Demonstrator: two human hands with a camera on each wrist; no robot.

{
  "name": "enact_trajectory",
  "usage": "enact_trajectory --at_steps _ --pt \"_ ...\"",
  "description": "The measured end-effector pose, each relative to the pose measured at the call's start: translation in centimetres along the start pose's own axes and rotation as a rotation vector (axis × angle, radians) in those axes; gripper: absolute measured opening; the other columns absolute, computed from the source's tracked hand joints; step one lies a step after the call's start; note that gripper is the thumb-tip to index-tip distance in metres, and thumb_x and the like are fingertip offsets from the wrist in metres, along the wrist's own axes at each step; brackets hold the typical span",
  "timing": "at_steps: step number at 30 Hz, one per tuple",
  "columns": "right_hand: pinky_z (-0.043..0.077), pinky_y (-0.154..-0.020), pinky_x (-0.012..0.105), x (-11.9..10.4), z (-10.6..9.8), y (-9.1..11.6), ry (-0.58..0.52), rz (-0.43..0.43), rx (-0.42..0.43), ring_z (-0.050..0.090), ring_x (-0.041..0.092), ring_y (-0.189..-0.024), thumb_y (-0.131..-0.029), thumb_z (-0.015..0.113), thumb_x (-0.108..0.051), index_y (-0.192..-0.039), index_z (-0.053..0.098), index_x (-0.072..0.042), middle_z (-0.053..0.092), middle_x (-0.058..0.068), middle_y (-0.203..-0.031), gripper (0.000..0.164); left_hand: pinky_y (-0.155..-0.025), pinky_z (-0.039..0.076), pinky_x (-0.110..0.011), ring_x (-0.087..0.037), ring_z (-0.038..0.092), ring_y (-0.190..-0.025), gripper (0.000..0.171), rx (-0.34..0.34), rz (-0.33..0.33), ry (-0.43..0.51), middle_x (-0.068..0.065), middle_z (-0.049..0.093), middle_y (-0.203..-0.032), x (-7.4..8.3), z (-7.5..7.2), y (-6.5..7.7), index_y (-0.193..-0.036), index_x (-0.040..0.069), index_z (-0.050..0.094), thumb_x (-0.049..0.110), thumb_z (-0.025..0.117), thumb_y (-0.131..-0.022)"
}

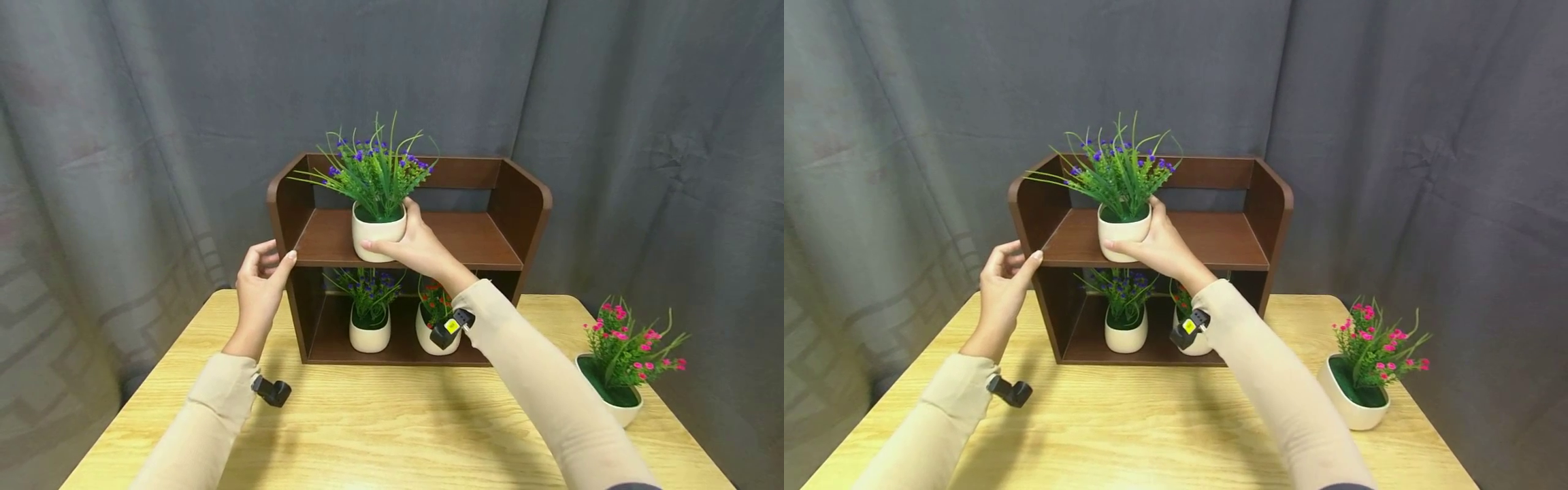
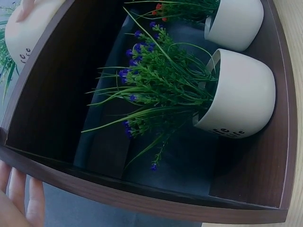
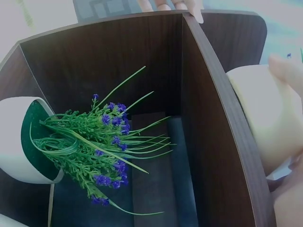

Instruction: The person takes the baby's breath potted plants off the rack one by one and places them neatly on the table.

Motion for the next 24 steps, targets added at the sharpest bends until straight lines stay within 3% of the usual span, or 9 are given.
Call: enact_trajectory --at_steps 3,7,13,24 --pt "0.040 -0.105 0.040 -0.1 -0.2 0.4 -0.005 0.003 -0.002 0.049 0.023 -0.125 -0.074 0.083 -0.054 -0.160 0.002 -0.014 0.046 0.016 -0.143 0.124 -0.070 0.045 -0.019 -0.009 0.052 -0.082 0.040 -0.004 0.004 0.003 -0.001 0.059 -0.102 0.1 0.0 -0.1 -0.128 0.002 0.062 0.018 0.073 -0.093" --pt "0.041 -0.103 0.041 0.1 -0.4 0.8 -0.015 0.002 -0.006 0.050 0.022 -0.124 -0.073 0.083 -0.057 -0.160 0.003 -0.017 0.047 0.013 -0.142 0.125 -0.068 0.045 -0.018 -0.010 0.053 -0.081 0.039 -0.011 0.004 0.001 -0.003 0.060 -0.100 1.6 0.0 0.5 -0.126 -0.002 0.061 0.015 0.071 -0.093" --pt "0.043 -0.100 0.042 0.3 -0.9 1.5 -0.030 -0.016 0.000 0.052 0.022 -0.121 -0.073 0.083 -0.057 -0.159 0.005 -0.018 0.051 0.012 -0.137 0.122 -0.068 0.046 -0.020 -0.011 0.054 -0.081 0.040 0.003 -0.003 0.009 0.000 0.059 -0.102 -1.5 0.0 -0.8 -0.128 0.007 0.063 0.021 0.074 -0.092" --pt "0.042 -0.101 0.045 1.0 -2.6 3.0 -0.022 -0.013 0.001 0.050 0.026 -0.126 -0.077 0.081 -0.056 -0.160 0.004 -0.018 0.047 0.014 -0.143 0.120 -0.068 0.047 -0.022 -0.015 0.054 -0.084 0.041 0.001 0.013 0.012 0.000 0.060 -0.102 -1.7 0.3 -1.0 -0.125 0.009 0.064 0.028 0.076 -0.090"
Point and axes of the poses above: each hand's wrist, its own y-axis away from the middle knuckle, its own z-axis out of the palm, x = y × z, the point moved 3 cm from there along -y, towards the middle knuckle
